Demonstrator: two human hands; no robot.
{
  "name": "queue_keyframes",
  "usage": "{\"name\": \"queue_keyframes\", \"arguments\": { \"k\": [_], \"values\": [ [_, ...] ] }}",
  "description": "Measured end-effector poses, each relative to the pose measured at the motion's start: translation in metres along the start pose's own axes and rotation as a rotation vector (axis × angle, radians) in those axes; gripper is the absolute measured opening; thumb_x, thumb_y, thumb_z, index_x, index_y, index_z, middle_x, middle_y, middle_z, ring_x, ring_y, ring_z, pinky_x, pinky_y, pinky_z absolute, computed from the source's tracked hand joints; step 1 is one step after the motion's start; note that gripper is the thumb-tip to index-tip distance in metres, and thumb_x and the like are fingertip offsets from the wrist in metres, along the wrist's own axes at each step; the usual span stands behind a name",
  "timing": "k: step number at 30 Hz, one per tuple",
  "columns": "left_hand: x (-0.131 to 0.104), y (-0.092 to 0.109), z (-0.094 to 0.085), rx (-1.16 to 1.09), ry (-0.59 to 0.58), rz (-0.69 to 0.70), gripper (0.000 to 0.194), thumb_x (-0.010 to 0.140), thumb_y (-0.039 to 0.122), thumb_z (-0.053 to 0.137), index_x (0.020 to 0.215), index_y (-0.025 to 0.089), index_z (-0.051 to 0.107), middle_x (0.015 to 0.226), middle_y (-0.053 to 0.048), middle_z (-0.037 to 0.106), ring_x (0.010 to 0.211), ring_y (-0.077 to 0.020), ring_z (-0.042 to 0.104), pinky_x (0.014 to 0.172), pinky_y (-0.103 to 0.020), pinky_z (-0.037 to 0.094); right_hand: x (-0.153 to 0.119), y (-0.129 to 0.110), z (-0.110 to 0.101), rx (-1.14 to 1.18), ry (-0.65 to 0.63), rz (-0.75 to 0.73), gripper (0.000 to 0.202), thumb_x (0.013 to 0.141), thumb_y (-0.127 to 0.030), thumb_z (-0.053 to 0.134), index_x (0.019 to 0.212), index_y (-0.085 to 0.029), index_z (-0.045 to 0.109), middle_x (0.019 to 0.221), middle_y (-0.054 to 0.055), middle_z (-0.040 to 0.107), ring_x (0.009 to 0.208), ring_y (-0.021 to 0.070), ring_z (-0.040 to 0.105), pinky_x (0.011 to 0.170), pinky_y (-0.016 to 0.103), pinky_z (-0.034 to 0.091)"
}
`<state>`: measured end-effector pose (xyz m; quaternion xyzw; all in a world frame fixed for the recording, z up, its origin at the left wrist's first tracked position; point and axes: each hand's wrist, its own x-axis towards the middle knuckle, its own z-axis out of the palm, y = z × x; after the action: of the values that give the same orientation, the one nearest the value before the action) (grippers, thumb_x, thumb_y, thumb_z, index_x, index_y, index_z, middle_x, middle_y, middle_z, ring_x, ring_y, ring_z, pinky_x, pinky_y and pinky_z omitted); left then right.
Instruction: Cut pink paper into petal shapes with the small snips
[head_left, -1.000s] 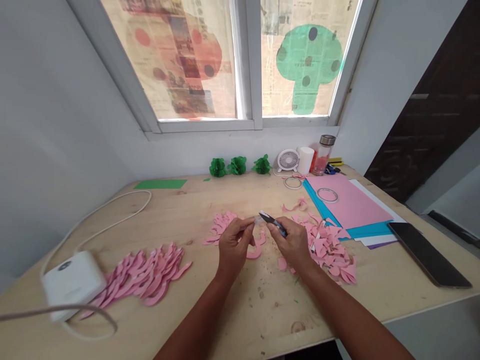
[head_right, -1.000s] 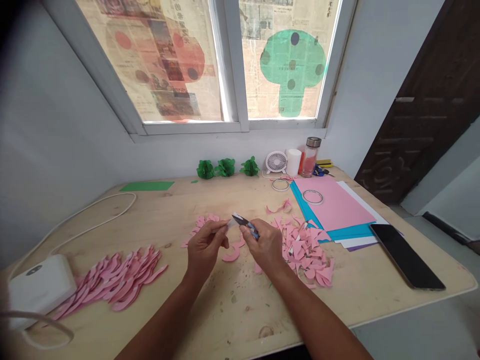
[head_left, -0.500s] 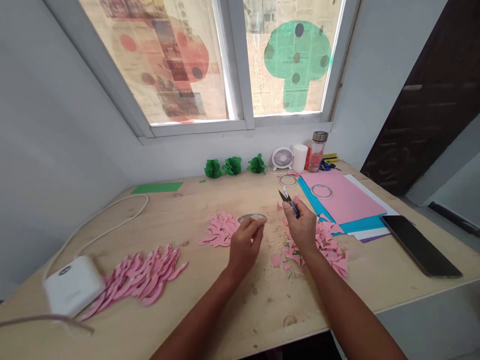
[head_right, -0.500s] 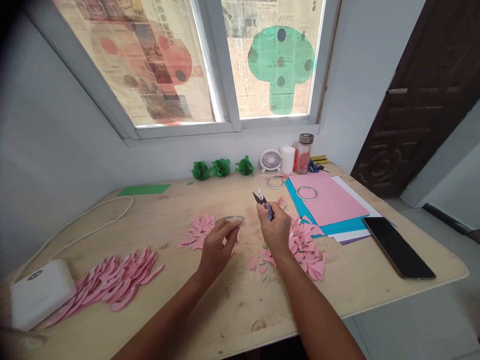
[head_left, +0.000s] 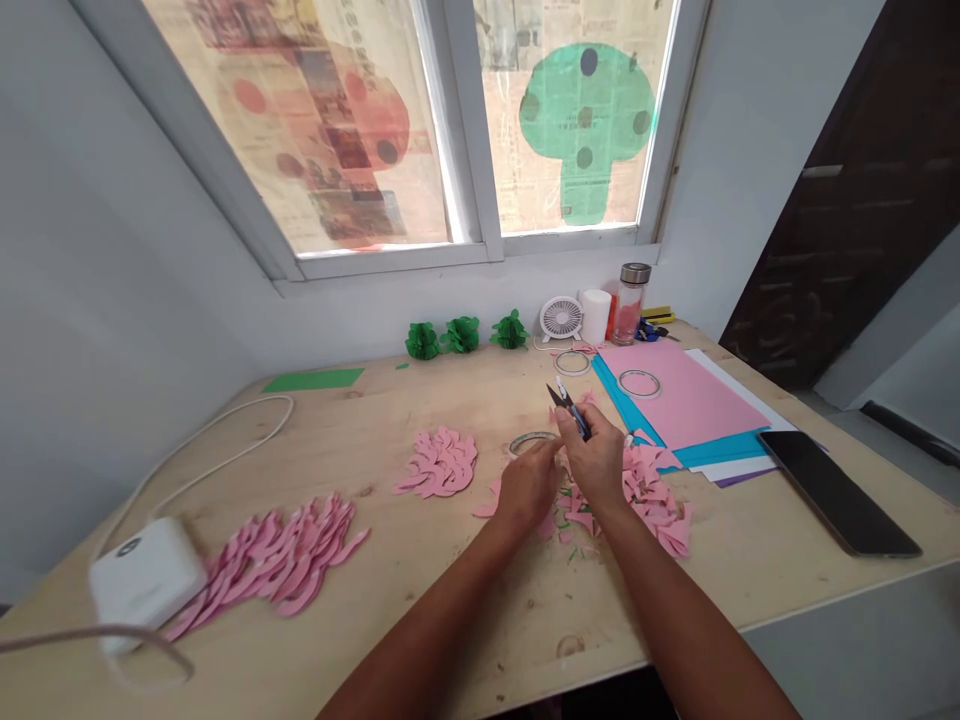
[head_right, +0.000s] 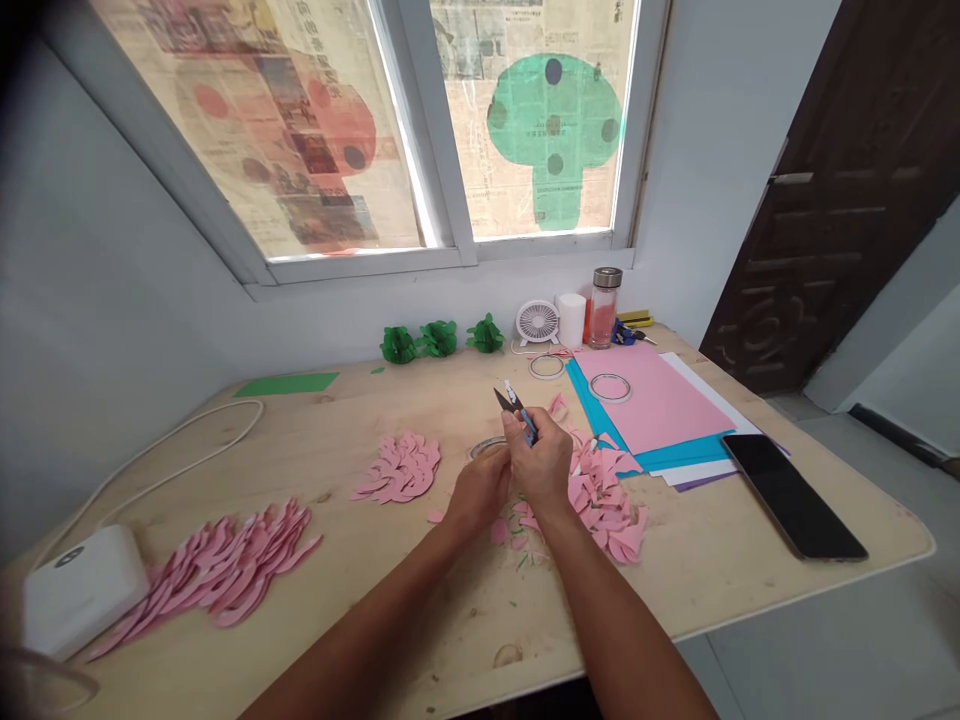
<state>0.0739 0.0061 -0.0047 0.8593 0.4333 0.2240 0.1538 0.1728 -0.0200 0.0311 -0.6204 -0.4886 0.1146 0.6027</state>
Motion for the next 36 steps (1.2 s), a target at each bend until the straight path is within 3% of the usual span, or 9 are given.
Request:
{"name": "queue_keyframes", "arguments": {
  "k": [3,7,10,13,17,23,30,36],
  "values": [
    [0.004,0.001,-0.002,0.023,-0.069,0.007,0.038,0.084,0.013,0.038,0.117,0.023,0.055,0.105,-0.008,0.064,0.092,-0.0198,0.061,0.072,-0.027,0.045,0.001,-0.002,0.0,0.016,-0.01,0.008,0.036,0.079,-0.049,0.05,0.07,-0.016,0.058,0.056,-0.004,0.046,0.053,0.0098,0.039,0.052,0.02,0.031],
    [0.01,0.002,-0.003,0.178,-0.141,-0.029,0.032,0.086,0.021,0.039,0.111,0.023,0.059,0.099,-0.011,0.062,0.078,-0.0231,0.063,0.061,-0.029,0.045,0.003,-0.002,-0.001,0.028,-0.011,0.018,0.038,0.078,-0.051,0.049,0.069,-0.016,0.057,0.055,-0.004,0.045,0.053,0.0103,0.038,0.051,0.021,0.032],
    [0.013,0.003,0.0,0.266,-0.166,-0.063,0.032,0.085,0.017,0.038,0.108,0.019,0.061,0.096,-0.013,0.061,0.074,-0.0231,0.063,0.062,-0.031,0.044,0.004,0.001,0.0,0.017,-0.008,0.018,0.039,0.078,-0.053,0.049,0.067,-0.016,0.057,0.052,-0.004,0.043,0.051,0.0102,0.036,0.049,0.021,0.03],
    [0.015,0.002,0.003,0.281,-0.169,-0.025,0.033,0.083,0.013,0.039,0.109,0.018,0.061,0.1,-0.014,0.061,0.076,-0.0235,0.063,0.064,-0.031,0.044,0.004,0.003,0.002,0.007,-0.011,0.024,0.039,0.077,-0.053,0.05,0.068,-0.015,0.059,0.052,-0.004,0.043,0.05,0.01,0.036,0.048,0.021,0.03],
    [0.019,-0.005,0.006,0.287,-0.162,0.056,0.033,0.087,0.018,0.038,0.112,0.019,0.06,0.1,-0.012,0.063,0.079,-0.0232,0.062,0.065,-0.03,0.043,0.003,0.005,0.004,0.006,-0.021,0.045,0.039,0.076,-0.053,0.051,0.069,-0.015,0.06,0.053,-0.004,0.044,0.051,0.01,0.038,0.049,0.021,0.031],
    [0.017,-0.018,0.009,0.224,-0.092,0.104,0.028,0.089,0.024,0.039,0.106,0.021,0.061,0.093,-0.011,0.065,0.079,-0.0199,0.06,0.066,-0.028,0.042,0.003,0.007,0.005,0.006,-0.028,0.031,0.038,0.076,-0.052,0.052,0.07,-0.015,0.06,0.056,-0.003,0.047,0.052,0.0101,0.039,0.05,0.021,0.032],
    [0.015,-0.022,0.01,0.157,-0.003,0.074,0.031,0.088,0.023,0.042,0.117,0.021,0.052,0.086,-0.008,0.066,0.075,-0.0184,0.061,0.062,-0.025,0.042,0.002,0.007,0.005,-0.03,-0.037,0.005,0.036,0.078,-0.05,0.05,0.069,-0.016,0.059,0.053,-0.004,0.044,0.052,0.01,0.038,0.05,0.021,0.031],
    [0.01,-0.021,0.003,-0.128,0.168,0.01,0.027,0.08,0.012,0.046,0.102,0.02,0.06,0.095,-0.006,0.066,0.08,-0.0156,0.061,0.067,-0.025,0.046,0.002,0.007,0.005,-0.1,-0.056,-0.042,0.037,0.079,-0.049,0.049,0.071,-0.016,0.06,0.055,-0.003,0.049,0.052,0.0104,0.041,0.05,0.021,0.031]
  ]
}}
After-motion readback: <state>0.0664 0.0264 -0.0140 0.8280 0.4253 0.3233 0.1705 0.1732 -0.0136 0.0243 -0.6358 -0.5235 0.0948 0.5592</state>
